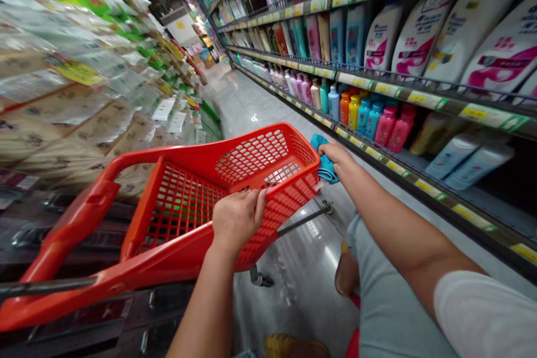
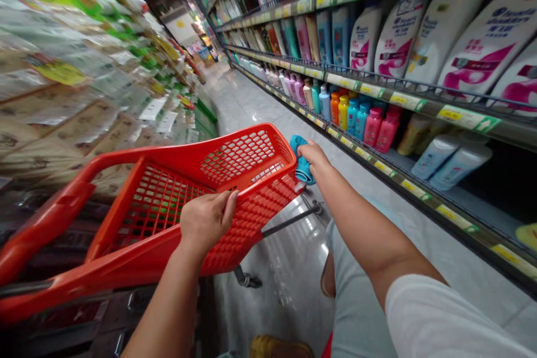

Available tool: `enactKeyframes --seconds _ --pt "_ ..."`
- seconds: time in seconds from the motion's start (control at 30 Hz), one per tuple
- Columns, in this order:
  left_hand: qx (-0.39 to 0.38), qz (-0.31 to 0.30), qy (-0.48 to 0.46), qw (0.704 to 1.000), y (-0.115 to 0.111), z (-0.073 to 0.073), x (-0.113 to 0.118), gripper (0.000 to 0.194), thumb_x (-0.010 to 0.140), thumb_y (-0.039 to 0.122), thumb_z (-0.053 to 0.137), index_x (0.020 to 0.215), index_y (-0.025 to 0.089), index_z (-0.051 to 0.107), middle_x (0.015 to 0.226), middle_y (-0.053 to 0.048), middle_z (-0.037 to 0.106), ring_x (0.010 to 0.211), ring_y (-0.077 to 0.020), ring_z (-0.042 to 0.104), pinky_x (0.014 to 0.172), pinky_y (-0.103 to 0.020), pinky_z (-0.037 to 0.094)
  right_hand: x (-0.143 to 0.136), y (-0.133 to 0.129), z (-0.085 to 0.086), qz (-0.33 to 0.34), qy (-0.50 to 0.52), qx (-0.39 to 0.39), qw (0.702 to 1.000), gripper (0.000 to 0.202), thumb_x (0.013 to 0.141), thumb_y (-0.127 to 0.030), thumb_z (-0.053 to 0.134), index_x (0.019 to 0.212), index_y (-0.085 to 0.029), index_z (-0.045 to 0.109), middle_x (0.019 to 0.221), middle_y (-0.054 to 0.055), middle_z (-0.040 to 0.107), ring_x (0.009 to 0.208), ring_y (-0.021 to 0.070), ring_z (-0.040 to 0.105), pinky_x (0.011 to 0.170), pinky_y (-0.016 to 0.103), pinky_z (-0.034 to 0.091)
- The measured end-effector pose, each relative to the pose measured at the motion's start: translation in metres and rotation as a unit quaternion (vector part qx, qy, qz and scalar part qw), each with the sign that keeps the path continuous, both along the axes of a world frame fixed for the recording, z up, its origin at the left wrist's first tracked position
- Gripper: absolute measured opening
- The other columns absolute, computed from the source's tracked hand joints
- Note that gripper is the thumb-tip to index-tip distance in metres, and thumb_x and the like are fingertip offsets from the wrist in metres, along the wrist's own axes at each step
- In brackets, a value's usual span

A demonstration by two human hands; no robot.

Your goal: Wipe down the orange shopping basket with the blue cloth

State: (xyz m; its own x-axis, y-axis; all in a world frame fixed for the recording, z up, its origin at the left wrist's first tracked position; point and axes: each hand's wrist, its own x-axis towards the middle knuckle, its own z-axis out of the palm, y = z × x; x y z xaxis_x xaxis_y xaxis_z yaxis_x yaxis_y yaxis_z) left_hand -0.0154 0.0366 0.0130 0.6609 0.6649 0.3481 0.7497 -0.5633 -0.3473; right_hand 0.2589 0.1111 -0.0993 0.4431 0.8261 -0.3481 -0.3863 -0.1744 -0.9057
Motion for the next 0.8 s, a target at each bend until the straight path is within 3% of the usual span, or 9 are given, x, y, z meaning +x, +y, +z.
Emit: enactKeyframes --seconds 0.2,0.37,0.6,0.7,0.8 --pt "-0.039 -0.004 0.001 0.999 0.0 0.006 -0.026 0.053 0.103 0.042 0.038 0.063 0.019 0.064 0.057 -0.003 0.065 0.052 -0.0136 0.056 0.054 -0.029 0.023 -0.01 0.001 0.006 0.001 -0.017 0.022 1.0 0.03 0.049 -0.015 0.05 0.078 -0.021 0.053 0.058 -0.009 0.053 0.054 0.0118 0.05 0.053 0.022 0.038" --pt "-0.089 0.043 0.014 0.995 0.0 0.007 -0.022 0.055 0.102 0.05 0.037 0.068 0.021 0.067 0.065 -0.004 0.069 0.06 -0.0164 0.06 0.057 -0.03 0.027 -0.02 -0.01 0.016 0.013 -0.056 0.038 0.998 0.029 0.049 -0.015 0.05 0.077 -0.021 0.054 0.059 -0.009 0.054 0.056 0.0123 0.049 0.056 0.023 0.037" --pt "-0.095 0.105 -0.003 0.99 -0.009 -0.006 0.021 0.053 0.101 0.056 0.038 0.084 0.018 0.07 0.085 -0.01 0.073 0.085 -0.0258 0.066 0.068 -0.035 0.034 -0.028 -0.013 0.02 -0.038 -0.071 0.099 0.992 0.032 0.051 -0.022 0.051 0.083 -0.022 0.056 0.064 -0.008 0.056 0.064 0.0142 0.051 0.059 0.024 0.041" --pt "-0.127 0.075 -0.019 0.989 -0.01 -0.017 0.057 0.045 0.1 0.054 0.043 0.093 0.019 0.069 0.089 -0.008 0.074 0.087 -0.0257 0.067 0.069 -0.035 0.035 -0.029 -0.011 0.017 -0.037 -0.071 0.103 0.991 0.031 0.052 -0.024 0.051 0.083 -0.023 0.056 0.064 -0.008 0.056 0.063 0.0142 0.05 0.06 0.025 0.041" --pt "-0.118 0.025 -0.047 0.992 -0.012 -0.032 0.094 0.039 0.102 0.047 0.043 0.089 0.019 0.067 0.085 -0.007 0.074 0.085 -0.0236 0.067 0.07 -0.035 0.035 -0.028 -0.01 0.012 -0.021 -0.063 0.1 0.993 0.03 0.052 -0.024 0.051 0.081 -0.023 0.055 0.062 -0.009 0.054 0.062 0.0137 0.049 0.06 0.025 0.04"
